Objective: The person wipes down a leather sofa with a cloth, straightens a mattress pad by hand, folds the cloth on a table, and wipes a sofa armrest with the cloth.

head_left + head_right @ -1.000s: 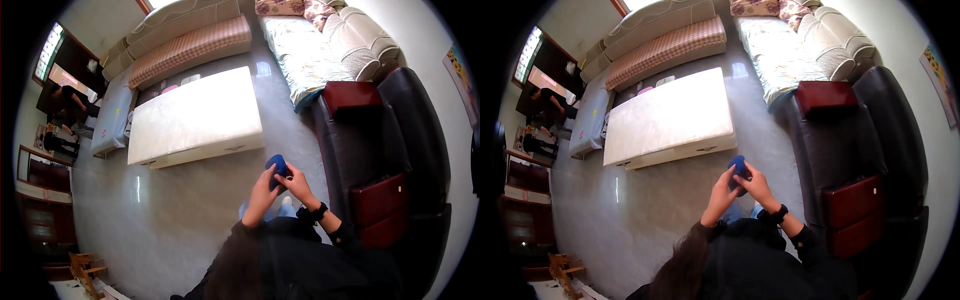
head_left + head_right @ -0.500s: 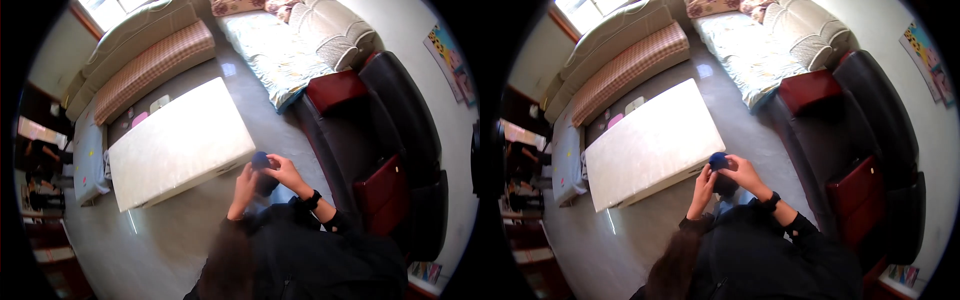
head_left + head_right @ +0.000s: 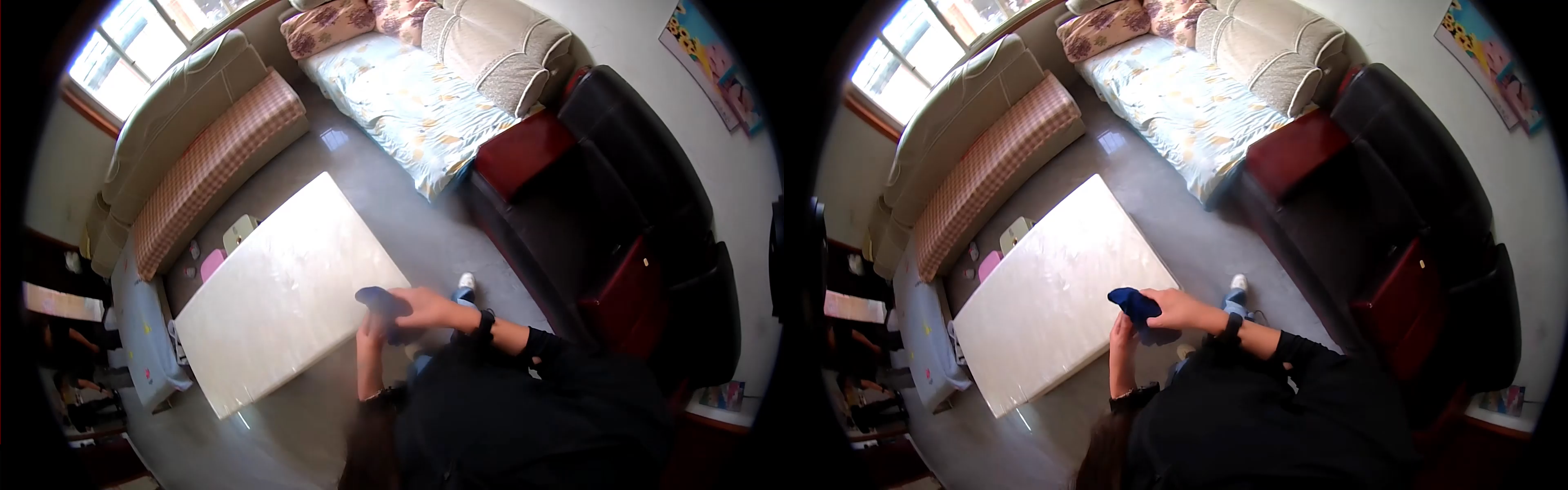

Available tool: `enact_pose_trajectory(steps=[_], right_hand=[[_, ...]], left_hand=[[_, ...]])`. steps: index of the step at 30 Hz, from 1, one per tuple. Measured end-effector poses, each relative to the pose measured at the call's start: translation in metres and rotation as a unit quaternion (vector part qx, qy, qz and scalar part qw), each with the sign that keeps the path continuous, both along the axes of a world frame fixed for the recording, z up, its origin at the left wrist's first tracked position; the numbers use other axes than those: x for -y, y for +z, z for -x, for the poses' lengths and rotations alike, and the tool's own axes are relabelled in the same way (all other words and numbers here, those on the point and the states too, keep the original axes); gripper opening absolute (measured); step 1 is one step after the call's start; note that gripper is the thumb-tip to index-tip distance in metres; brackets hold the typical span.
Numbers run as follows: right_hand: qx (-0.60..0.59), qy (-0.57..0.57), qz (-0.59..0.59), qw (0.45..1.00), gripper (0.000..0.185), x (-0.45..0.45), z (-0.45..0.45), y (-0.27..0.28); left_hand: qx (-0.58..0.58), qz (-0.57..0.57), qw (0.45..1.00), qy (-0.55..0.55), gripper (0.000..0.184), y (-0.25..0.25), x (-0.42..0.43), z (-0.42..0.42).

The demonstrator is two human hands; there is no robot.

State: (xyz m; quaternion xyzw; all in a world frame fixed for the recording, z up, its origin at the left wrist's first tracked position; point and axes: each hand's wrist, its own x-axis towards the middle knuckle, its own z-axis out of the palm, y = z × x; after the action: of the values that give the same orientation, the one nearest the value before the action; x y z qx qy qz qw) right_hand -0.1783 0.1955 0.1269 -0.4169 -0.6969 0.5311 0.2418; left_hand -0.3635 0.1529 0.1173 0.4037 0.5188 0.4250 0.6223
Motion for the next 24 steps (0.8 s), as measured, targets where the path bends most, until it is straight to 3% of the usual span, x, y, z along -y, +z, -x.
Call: enact_pose_trajectory(steps=[3,5,7,8,9,11,12,14,19,22,24], right_hand=[[0.027,-0.01,0.002,1.0,0.056,-0.032,-0.041,0.002],[0.047,-0.033,-0.041,0.998,0.053,-0.054,-0.08,-0.007],[0.028,-0.049,0.013,0.998,0.052,-0.069,-0.123,-0.002],[0.08,-0.086,-0.091,0.989,0.052,-0.075,-0.144,0.0],[0.079,-0.1,-0.085,0.988,0.052,-0.08,-0.17,0.002],[0.032,-0.112,0.092,0.989,0.051,-0.093,-0.224,0.041],[0.083,-0.157,-0.04,0.983,0.048,-0.097,-0.245,0.011],[0.088,-0.239,-0.049,0.966,0.046,-0.098,-0.285,0.016],[0.025,-0.41,-0.064,0.91,0.043,-0.079,-0.354,0.009],[0.003,-0.477,-0.007,0.879,0.055,-0.072,-0.379,0.008],[0.027,-0.51,0.015,0.86,0.056,-0.076,-0.389,0.006]], left_hand=[[0.012,0.007,1.0,-0.025,0.035,-0.044,-0.038,-0.027],[0.023,-0.004,1.0,-0.018,0.036,-0.035,-0.065,-0.075],[0.03,0.089,0.996,0.001,0.035,-0.03,-0.098,-0.119],[0.034,0.094,0.995,-0.02,0.034,-0.037,-0.114,-0.141],[0.029,0.099,0.994,-0.033,0.034,-0.044,-0.129,-0.163],[0.063,0.134,0.984,-0.099,0.032,-0.051,-0.159,-0.206],[0.122,0.153,0.974,-0.113,0.032,-0.048,-0.17,-0.229],[0.202,0.169,0.951,-0.163,0.031,-0.033,-0.189,-0.275],[0.147,0.212,0.917,-0.305,0.034,-0.024,-0.229,-0.371],[0.056,0.201,0.883,-0.421,0.035,-0.014,-0.248,-0.421],[0.068,0.198,0.864,-0.458,0.035,-0.016,-0.259,-0.452]])
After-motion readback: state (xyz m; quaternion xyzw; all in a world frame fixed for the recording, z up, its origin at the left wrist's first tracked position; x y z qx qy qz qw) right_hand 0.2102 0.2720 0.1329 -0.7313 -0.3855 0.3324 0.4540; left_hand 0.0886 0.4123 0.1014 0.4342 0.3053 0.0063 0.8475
